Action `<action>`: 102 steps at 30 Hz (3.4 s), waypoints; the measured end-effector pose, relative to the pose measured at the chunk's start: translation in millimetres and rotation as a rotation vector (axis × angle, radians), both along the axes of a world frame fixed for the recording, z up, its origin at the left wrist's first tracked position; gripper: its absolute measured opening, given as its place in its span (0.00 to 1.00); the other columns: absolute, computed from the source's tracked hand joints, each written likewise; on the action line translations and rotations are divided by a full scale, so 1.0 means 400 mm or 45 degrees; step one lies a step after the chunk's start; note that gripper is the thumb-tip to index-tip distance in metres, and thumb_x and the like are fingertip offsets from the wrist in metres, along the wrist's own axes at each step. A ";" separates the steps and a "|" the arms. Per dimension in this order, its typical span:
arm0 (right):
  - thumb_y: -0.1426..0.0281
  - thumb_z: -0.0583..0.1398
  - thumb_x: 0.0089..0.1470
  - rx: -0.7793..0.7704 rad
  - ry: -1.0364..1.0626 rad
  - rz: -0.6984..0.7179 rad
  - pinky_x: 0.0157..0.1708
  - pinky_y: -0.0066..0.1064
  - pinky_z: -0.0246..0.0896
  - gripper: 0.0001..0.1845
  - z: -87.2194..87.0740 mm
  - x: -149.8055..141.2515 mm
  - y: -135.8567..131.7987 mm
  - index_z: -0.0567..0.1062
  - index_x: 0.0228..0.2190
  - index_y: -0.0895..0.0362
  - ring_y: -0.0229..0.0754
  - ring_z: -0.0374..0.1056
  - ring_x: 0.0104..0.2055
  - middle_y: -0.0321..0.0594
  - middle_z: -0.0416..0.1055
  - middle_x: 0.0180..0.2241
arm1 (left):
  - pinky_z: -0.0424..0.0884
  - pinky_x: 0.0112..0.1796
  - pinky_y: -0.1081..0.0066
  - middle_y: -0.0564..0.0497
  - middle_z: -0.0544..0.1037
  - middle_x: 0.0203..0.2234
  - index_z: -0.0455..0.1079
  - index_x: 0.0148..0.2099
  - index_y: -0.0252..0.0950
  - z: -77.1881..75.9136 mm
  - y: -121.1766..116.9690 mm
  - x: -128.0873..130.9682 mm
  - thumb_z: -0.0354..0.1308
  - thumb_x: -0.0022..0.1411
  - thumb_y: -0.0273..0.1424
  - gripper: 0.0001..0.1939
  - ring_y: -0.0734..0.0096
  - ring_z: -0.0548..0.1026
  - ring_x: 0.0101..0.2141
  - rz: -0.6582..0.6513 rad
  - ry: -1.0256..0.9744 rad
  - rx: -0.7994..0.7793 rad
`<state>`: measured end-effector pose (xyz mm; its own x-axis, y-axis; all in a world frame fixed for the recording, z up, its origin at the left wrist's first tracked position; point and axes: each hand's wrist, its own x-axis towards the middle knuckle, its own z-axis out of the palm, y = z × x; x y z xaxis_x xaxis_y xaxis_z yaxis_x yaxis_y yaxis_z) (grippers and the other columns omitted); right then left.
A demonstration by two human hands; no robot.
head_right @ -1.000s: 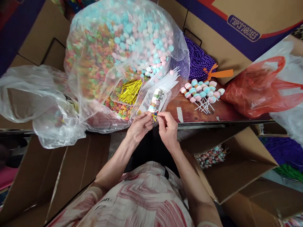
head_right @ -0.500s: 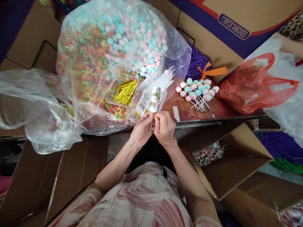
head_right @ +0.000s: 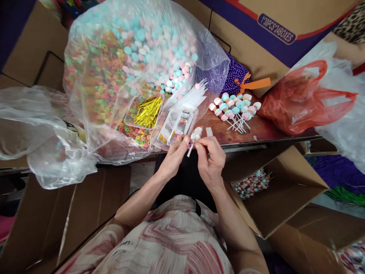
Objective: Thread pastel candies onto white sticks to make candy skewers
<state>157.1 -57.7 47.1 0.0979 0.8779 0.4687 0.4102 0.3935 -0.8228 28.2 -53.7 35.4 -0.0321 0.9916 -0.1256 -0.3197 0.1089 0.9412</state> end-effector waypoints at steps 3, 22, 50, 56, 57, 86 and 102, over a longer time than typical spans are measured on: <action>0.64 0.64 0.65 -0.140 0.197 -0.012 0.37 0.36 0.71 0.09 -0.023 0.017 -0.019 0.83 0.35 0.52 0.42 0.73 0.34 0.38 0.78 0.32 | 0.70 0.56 0.65 0.48 0.78 0.38 0.81 0.27 0.40 0.005 0.002 0.006 0.74 0.60 0.43 0.15 0.62 0.73 0.49 -0.117 -0.003 0.022; 0.56 0.72 0.53 -0.757 1.508 -0.645 0.21 0.23 0.60 0.17 -0.270 0.364 -0.137 0.78 0.33 0.54 0.29 0.58 0.21 0.30 0.69 0.26 | 0.70 0.54 0.58 0.39 0.76 0.53 0.74 0.51 0.38 -0.078 0.187 -0.100 0.72 0.57 0.22 0.21 0.47 0.76 0.56 0.198 1.405 -0.127; 0.54 0.69 0.56 -0.472 0.613 0.025 0.24 0.28 0.57 0.19 -0.090 -0.113 0.060 0.74 0.26 0.55 0.34 0.58 0.25 0.30 0.65 0.23 | 0.70 0.31 0.75 0.55 0.82 0.29 0.80 0.32 0.36 -0.015 0.056 -0.023 0.78 0.53 0.32 0.10 0.77 0.77 0.29 0.276 -0.677 -0.358; 0.53 0.68 0.57 -0.465 0.545 0.034 0.25 0.28 0.52 0.25 -0.081 -0.086 0.050 0.69 0.20 0.55 0.34 0.54 0.24 0.30 0.61 0.20 | 0.72 0.32 0.77 0.58 0.78 0.22 0.77 0.25 0.35 -0.003 0.059 -0.014 0.82 0.46 0.28 0.15 0.81 0.75 0.25 0.326 -0.682 -0.373; 0.52 0.68 0.58 -0.466 0.556 0.023 0.24 0.28 0.52 0.26 -0.082 -0.086 0.050 0.68 0.19 0.54 0.33 0.54 0.24 0.30 0.59 0.19 | 0.71 0.31 0.77 0.58 0.77 0.21 0.76 0.25 0.35 -0.002 0.058 -0.008 0.82 0.45 0.29 0.16 0.81 0.74 0.24 0.337 -0.684 -0.369; 0.59 0.59 0.67 -0.137 -0.121 -0.305 0.34 0.33 0.58 0.21 -0.096 0.082 0.219 0.65 0.23 0.53 0.38 0.58 0.29 0.33 0.62 0.23 | 0.69 0.30 0.78 0.59 0.77 0.23 0.75 0.27 0.36 -0.060 0.126 0.018 0.84 0.44 0.38 0.21 0.83 0.72 0.24 0.663 -0.619 -0.200; 0.67 0.62 0.61 -0.060 -0.464 -0.512 0.44 0.43 0.66 0.07 -0.151 0.184 0.233 0.79 0.33 0.53 0.49 0.69 0.37 0.43 0.80 0.34 | 0.71 0.34 0.76 0.56 0.80 0.25 0.74 0.33 0.37 -0.065 0.151 -0.050 0.82 0.50 0.38 0.20 0.77 0.79 0.27 0.631 -0.835 -0.482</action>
<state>230.7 35.5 -13.3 0.2687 0.8258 0.4958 0.7828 0.1126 -0.6119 8.0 6.6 9.4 -0.2516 0.7718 -0.5840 -0.8719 0.0812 0.4829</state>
